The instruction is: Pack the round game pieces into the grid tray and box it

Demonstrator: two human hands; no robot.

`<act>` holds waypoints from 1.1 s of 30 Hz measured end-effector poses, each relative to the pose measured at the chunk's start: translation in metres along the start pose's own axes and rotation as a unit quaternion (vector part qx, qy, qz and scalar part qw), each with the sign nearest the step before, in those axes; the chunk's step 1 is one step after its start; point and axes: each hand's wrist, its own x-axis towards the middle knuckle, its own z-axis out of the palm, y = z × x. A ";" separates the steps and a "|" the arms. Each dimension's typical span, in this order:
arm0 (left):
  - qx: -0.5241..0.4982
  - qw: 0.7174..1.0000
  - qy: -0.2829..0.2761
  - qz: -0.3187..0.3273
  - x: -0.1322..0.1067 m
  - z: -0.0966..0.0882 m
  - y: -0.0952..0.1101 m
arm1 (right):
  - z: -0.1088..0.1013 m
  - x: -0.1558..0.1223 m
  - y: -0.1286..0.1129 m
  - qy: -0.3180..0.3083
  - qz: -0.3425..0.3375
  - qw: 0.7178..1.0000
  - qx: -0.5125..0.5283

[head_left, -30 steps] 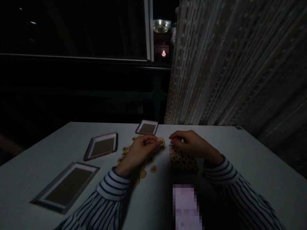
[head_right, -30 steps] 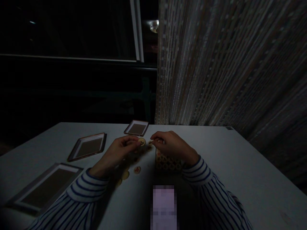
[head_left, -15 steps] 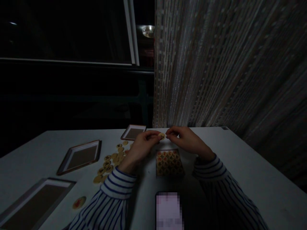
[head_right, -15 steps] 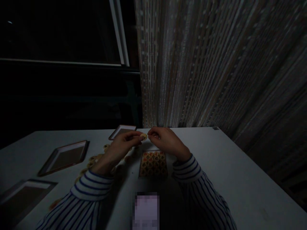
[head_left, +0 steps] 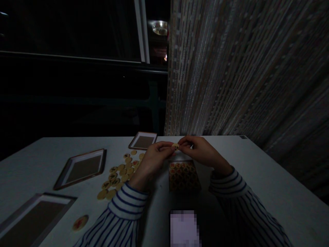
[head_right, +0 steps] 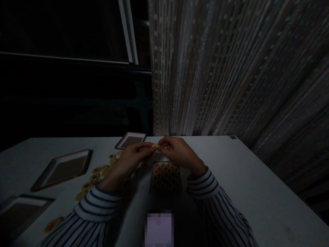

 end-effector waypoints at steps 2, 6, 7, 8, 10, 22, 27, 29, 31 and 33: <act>0.006 1.000 -0.004 -0.001 -0.001 0.000 0.002 | 0.001 0.000 0.001 0.008 0.005 1.000 0.011; 0.038 0.999 -0.013 -0.004 -0.004 0.000 0.007 | 0.002 0.001 0.003 0.008 0.002 1.000 0.022; 0.050 0.999 -0.013 -0.002 -0.005 0.000 0.008 | 0.002 0.001 0.004 0.007 0.001 1.000 0.025; 0.063 0.998 -0.012 0.002 -0.005 -0.001 0.008 | 0.002 0.001 0.003 0.005 0.000 1.000 0.027; 0.093 0.995 -0.011 0.020 -0.005 -0.004 0.008 | 0.001 0.001 0.003 0.002 -0.004 1.000 0.028; 0.216 0.972 -0.032 0.086 -0.002 -0.011 0.009 | 0.002 0.000 -0.001 -0.015 -0.033 0.999 0.015; 0.229 0.970 -0.034 0.079 -0.003 -0.011 0.011 | 0.002 0.000 -0.002 -0.017 -0.030 0.999 0.023; 0.218 0.972 -0.035 0.081 -0.003 -0.011 0.011 | 0.002 0.000 -0.003 -0.018 -0.028 0.999 0.024; 0.200 0.976 -0.034 0.085 -0.003 -0.011 0.012 | 0.002 0.000 -0.004 -0.017 -0.027 0.999 0.023; 0.192 0.977 -0.030 0.083 -0.003 -0.011 0.012 | 0.001 0.000 -0.005 -0.013 -0.023 1.000 0.015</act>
